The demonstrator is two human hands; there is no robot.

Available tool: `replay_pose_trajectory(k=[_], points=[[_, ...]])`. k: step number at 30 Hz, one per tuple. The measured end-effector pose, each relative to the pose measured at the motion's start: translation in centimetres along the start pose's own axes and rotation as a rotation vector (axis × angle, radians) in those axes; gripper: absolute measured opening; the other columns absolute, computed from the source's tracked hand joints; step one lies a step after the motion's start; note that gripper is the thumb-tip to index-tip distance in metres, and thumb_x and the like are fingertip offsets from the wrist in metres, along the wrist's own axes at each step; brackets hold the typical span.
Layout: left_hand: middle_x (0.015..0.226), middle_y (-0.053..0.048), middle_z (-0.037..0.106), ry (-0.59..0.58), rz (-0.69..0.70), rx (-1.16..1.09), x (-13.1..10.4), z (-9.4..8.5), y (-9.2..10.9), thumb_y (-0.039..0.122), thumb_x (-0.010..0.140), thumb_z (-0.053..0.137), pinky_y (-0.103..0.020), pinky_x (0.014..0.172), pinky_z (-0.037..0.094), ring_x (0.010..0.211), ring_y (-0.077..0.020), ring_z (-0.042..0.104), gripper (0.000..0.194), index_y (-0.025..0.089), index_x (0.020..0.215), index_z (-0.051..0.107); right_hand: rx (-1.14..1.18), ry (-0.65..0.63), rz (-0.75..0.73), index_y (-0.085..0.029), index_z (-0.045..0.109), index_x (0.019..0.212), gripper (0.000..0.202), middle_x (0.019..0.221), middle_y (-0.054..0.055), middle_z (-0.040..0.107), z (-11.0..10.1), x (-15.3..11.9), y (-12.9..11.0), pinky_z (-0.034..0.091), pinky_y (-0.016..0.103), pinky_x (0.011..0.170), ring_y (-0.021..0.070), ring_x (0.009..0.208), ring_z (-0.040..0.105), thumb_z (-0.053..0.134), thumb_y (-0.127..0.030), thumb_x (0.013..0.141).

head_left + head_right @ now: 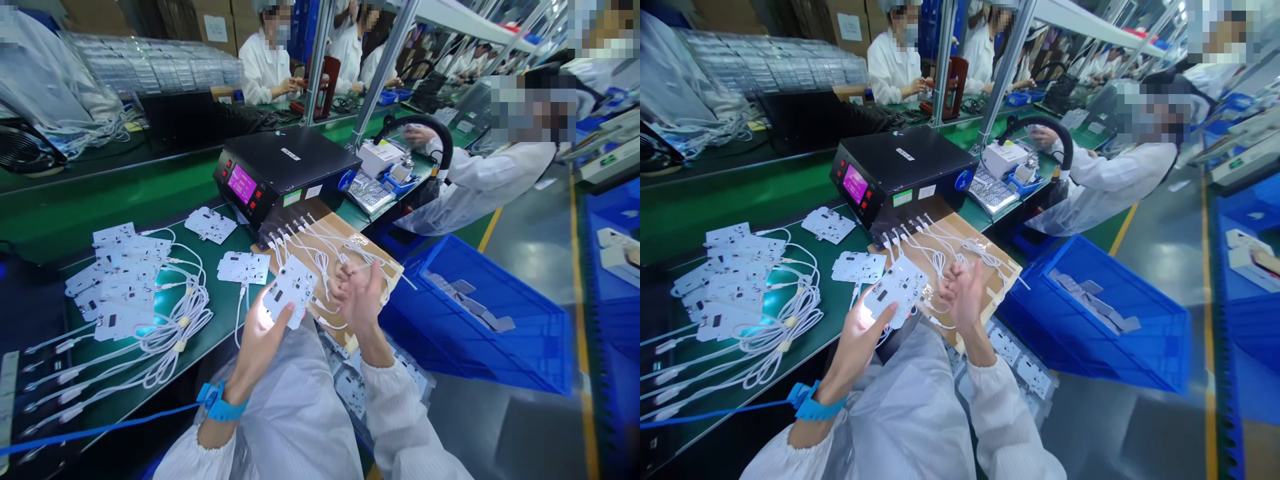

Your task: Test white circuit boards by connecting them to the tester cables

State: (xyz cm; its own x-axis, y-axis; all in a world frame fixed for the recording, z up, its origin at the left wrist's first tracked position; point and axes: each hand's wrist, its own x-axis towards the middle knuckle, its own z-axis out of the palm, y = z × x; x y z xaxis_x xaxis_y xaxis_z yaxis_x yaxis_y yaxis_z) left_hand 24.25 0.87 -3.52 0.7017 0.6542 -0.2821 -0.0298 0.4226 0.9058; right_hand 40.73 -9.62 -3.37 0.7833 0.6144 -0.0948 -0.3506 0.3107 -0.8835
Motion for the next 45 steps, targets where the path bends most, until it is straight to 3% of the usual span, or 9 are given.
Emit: replay_pose_trajectory(k=[4, 7, 10, 13, 18, 25, 34, 39, 45], points=[[0.139, -0.016, 0.069, -0.057, -0.012, -0.006, -0.2, 0.4, -0.2, 0.049, 0.081, 0.085, -0.043, 0.107, 0.059, 0.127, -0.0303, 0.069, 0.073, 0.019, 0.143, 0.058, -0.036, -0.102, 0.057, -0.027, 0.036, 0.080, 0.052, 0.069, -0.008, 0.031, 1.6, 0.8, 0.7, 0.015, 0.019, 0.039, 0.0065, 0.046, 0.019, 0.055, -0.075, 0.089], [0.139, -0.015, 0.069, -0.065, 0.006, 0.039, -0.2, 0.6, -0.1, 0.049, 0.085, 0.082, -0.042, 0.113, 0.054, 0.131, -0.0286, 0.066, 0.067, 0.019, 0.142, 0.060, -0.221, -0.137, 0.055, -0.026, 0.048, 0.082, 0.044, 0.061, -0.010, 0.033, 2.4, 0.7, 0.9, 0.022, 0.019, 0.041, 0.0068, 0.047, 0.025, 0.066, -0.064, 0.091], [0.137, -0.014, 0.070, -0.044, 0.020, 0.065, -0.1, 0.8, 0.0, 0.049, 0.085, 0.081, -0.042, 0.114, 0.053, 0.134, -0.0292, 0.064, 0.065, 0.019, 0.140, 0.062, -0.487, -0.186, -0.064, -0.022, 0.071, 0.092, 0.034, 0.069, -0.004, 0.053, 2.6, 0.4, 0.9, 0.040, 0.021, 0.048, 0.0090, 0.056, 0.047, 0.074, -0.056, 0.090], [0.137, -0.014, 0.070, -0.038, 0.020, 0.076, -0.2, 1.0, 0.2, 0.050, 0.084, 0.082, -0.042, 0.113, 0.053, 0.133, -0.0296, 0.064, 0.064, 0.019, 0.138, 0.063, -0.672, -0.204, -0.254, -0.023, 0.081, 0.106, 0.028, 0.090, 0.003, 0.065, 2.5, 0.1, 0.9, 0.054, 0.025, 0.063, 0.0134, 0.077, 0.062, 0.073, -0.047, 0.093], [0.140, -0.014, 0.069, -0.065, 0.029, 0.068, -0.2, 1.2, 0.1, 0.048, 0.087, 0.079, -0.042, 0.119, 0.049, 0.135, -0.0291, 0.064, 0.059, 0.019, 0.137, 0.065, -0.780, -0.191, -0.411, -0.024, 0.078, 0.115, 0.027, 0.100, 0.006, 0.067, 2.4, -0.4, 1.4, 0.059, 0.029, 0.070, 0.0141, 0.080, 0.067, 0.060, -0.039, 0.103], [0.145, -0.013, 0.066, -0.077, 0.029, 0.022, -0.2, 1.4, -0.4, 0.044, 0.087, 0.080, -0.040, 0.117, 0.051, 0.137, -0.0272, 0.063, 0.062, 0.020, 0.142, 0.063, -0.853, -0.147, -0.466, -0.022, 0.069, 0.102, 0.014, 0.092, 0.004, 0.068, 2.6, -0.4, 1.5, 0.060, 0.032, 0.072, 0.0145, 0.072, 0.068, 0.060, -0.033, 0.103], [0.152, -0.014, 0.061, -0.119, 0.051, 0.001, -0.1, 1.3, -1.1, 0.043, 0.090, 0.077, -0.037, 0.114, 0.054, 0.144, -0.0282, 0.056, 0.062, 0.020, 0.145, 0.061, -0.939, -0.192, -0.501, -0.022, 0.065, 0.104, 0.014, 0.100, 0.004, 0.063, 2.4, -0.5, 1.7, 0.056, 0.030, 0.075, 0.0120, 0.073, 0.064, 0.052, -0.028, 0.106], [0.154, -0.016, 0.058, -0.135, 0.066, 0.057, 0.1, 1.1, -1.4, 0.045, 0.092, 0.074, -0.037, 0.112, 0.055, 0.141, -0.0299, 0.059, 0.066, 0.017, 0.149, 0.057, -0.974, -0.176, -0.530, -0.022, 0.065, 0.104, 0.014, 0.101, 0.004, 0.065, 2.5, -0.5, 2.0, 0.054, 0.030, 0.077, 0.0143, 0.081, 0.063, 0.052, -0.027, 0.106], [0.156, -0.014, 0.056, -0.169, 0.050, 0.096, 0.3, 0.9, -1.6, 0.047, 0.094, 0.071, -0.039, 0.111, 0.056, 0.135, -0.0302, 0.063, 0.069, 0.020, 0.154, 0.053, -0.990, -0.167, -0.568, -0.021, 0.068, 0.104, 0.015, 0.099, 0.004, 0.066, 2.6, -0.5, 1.9, 0.051, 0.027, 0.073, 0.0125, 0.075, 0.059, 0.054, -0.025, 0.106]])
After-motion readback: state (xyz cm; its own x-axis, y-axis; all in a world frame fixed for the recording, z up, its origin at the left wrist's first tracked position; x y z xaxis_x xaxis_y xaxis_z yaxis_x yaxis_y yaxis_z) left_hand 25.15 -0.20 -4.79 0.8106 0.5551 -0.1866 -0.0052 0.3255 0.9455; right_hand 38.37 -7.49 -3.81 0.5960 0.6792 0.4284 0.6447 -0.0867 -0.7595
